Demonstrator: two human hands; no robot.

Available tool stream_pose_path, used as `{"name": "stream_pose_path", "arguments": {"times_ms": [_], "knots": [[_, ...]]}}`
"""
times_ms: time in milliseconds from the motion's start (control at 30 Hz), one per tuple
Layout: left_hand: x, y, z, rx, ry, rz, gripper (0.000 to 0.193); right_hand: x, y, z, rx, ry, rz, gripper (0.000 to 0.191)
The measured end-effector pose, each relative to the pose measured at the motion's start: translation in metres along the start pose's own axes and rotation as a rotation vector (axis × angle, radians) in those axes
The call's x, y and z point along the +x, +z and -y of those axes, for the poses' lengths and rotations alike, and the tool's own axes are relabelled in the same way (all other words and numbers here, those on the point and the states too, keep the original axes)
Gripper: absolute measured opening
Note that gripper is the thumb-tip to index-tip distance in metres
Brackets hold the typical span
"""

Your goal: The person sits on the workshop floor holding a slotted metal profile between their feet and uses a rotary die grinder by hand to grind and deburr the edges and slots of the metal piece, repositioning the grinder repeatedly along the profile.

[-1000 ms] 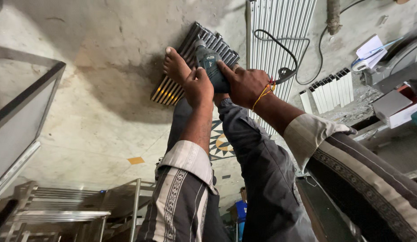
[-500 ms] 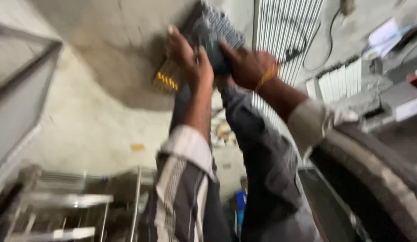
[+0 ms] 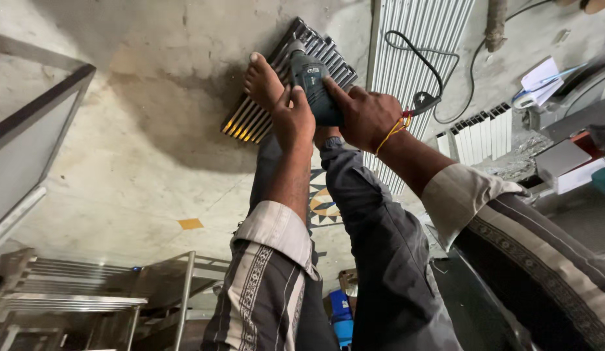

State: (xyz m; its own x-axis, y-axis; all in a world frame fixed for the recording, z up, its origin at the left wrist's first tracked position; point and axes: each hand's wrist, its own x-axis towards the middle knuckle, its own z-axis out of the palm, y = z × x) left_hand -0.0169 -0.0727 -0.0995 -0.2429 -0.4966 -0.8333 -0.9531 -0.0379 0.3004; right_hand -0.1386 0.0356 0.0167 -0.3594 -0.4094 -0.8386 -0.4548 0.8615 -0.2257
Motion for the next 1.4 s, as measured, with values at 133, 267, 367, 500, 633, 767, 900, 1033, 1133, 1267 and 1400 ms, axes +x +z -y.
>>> {"name": "stream_pose_path", "arguments": {"times_ms": [133,267,367,500,633,767,900,1033,1133,1267,1400], "knots": [[0.008,-0.002,0.007,0.018,0.568,-0.279,0.067,-0.001,0.005,0.005,0.011,-0.003,-0.025,0.082],[0.003,0.002,0.008,-0.020,0.132,-0.013,0.053,-0.002,0.008,0.006,0.022,0.014,-0.037,0.080],[0.001,0.005,0.009,-0.001,0.211,-0.072,0.053,-0.002,0.011,0.005,0.030,0.021,-0.008,0.084],[0.001,0.004,0.008,0.032,0.178,-0.051,0.053,-0.002,0.015,0.004,0.042,0.025,0.008,0.088],[0.000,0.001,0.003,0.047,0.087,-0.011,0.055,-0.001,0.016,0.003,0.032,0.013,-0.017,0.088],[-0.001,-0.003,-0.004,0.061,0.043,0.026,0.056,0.001,0.017,0.004,-0.025,0.053,0.077,0.095],[-0.002,-0.007,-0.009,0.064,-0.009,0.026,0.056,0.003,0.016,0.005,-0.005,0.037,0.066,0.093],[-0.002,-0.008,-0.010,0.056,0.036,0.056,0.055,0.004,0.015,0.005,-0.013,0.038,0.053,0.091],[0.001,-0.006,-0.009,0.085,0.025,0.017,0.054,0.004,0.016,0.004,0.019,0.033,0.041,0.091],[0.001,-0.003,-0.005,0.105,0.088,0.000,0.054,0.004,0.015,0.002,0.038,0.033,0.030,0.089],[0.001,-0.001,-0.003,0.088,0.058,0.005,0.054,0.004,0.012,0.001,0.049,0.031,0.045,0.091]]}}
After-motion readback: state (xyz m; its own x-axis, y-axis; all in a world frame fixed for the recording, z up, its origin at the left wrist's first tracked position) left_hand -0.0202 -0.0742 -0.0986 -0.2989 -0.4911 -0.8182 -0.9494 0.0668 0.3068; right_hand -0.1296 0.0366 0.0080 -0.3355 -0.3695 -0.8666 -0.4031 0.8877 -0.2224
